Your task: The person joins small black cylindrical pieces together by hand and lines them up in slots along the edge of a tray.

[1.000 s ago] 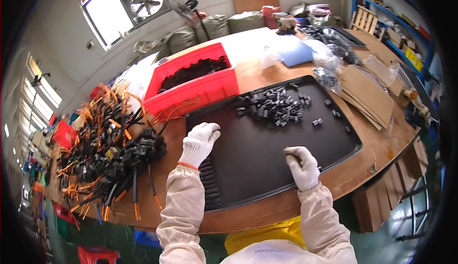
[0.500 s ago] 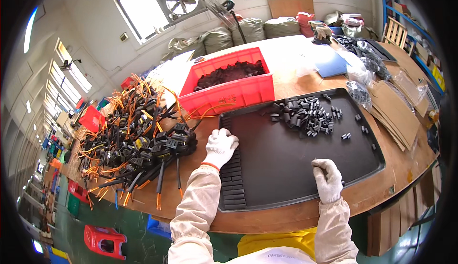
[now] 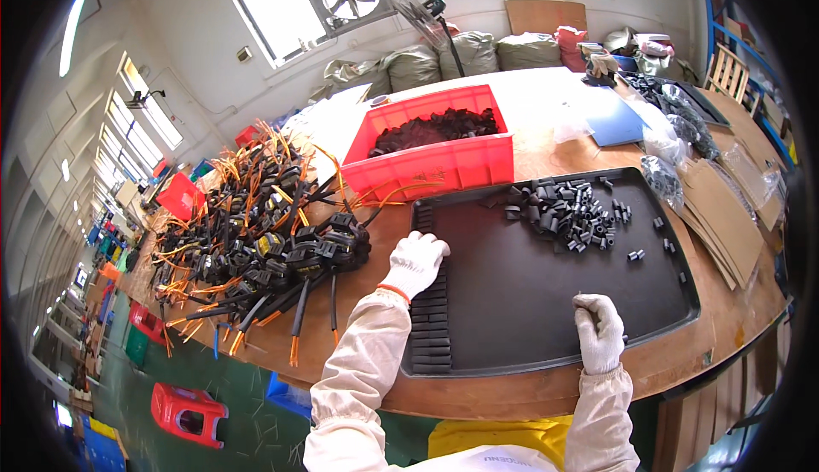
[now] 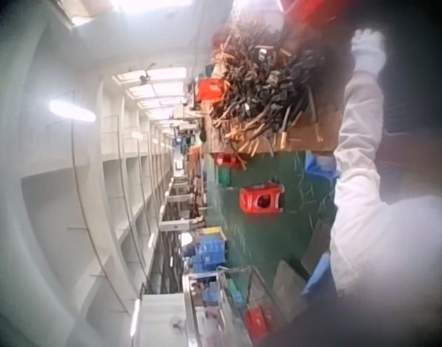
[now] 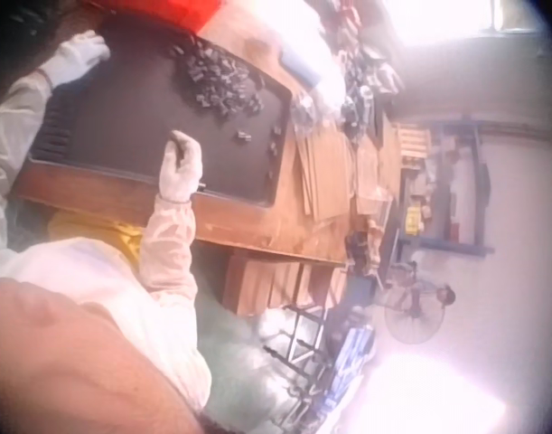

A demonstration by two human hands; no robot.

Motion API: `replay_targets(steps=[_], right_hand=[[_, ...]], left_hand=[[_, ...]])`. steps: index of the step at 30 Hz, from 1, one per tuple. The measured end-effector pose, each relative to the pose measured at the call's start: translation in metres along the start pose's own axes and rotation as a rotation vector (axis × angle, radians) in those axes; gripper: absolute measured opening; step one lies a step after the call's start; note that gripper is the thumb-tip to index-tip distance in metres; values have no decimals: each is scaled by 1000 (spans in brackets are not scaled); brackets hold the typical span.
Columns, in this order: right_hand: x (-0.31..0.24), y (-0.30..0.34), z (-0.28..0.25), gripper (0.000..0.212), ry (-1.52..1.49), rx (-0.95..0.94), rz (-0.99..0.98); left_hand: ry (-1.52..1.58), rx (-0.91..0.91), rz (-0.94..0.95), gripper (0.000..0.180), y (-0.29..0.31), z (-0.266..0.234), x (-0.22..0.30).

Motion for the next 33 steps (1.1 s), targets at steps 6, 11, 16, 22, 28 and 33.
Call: replay_targets(steps=[6,11,16,22,28,33], right_hand=[[4,1,-2,18,11,-6,1],[2,1,-1,17,13,-33,-4],[4,3,-4,17,53,-60,-58],[1,5,-2,17,50,-56,-62],[-13,-4,3,16,113,-8,-146],[-13,-4,5,17,112,-29,-105]], left_hand=[[-50,102,34,20,10,-20,18],[-249,269,-122,45,48,-43,8],[-713,109,-466,66,100,-51,-60],[-651,-37,-528,63,109,-63,-56],[-175,262,-16,54,51,-138,73],[203,14,98,35,-42,-63,70]])
Point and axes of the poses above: each hand's wrist, its own y-axis away from the middle knuckle, its own z-axis out of the palm, x = y × z, the point moved 3 cm from there along -y, towards the middle knuckle, and after that the axes turned 6 degrees about -z, right-handed, at the moved point
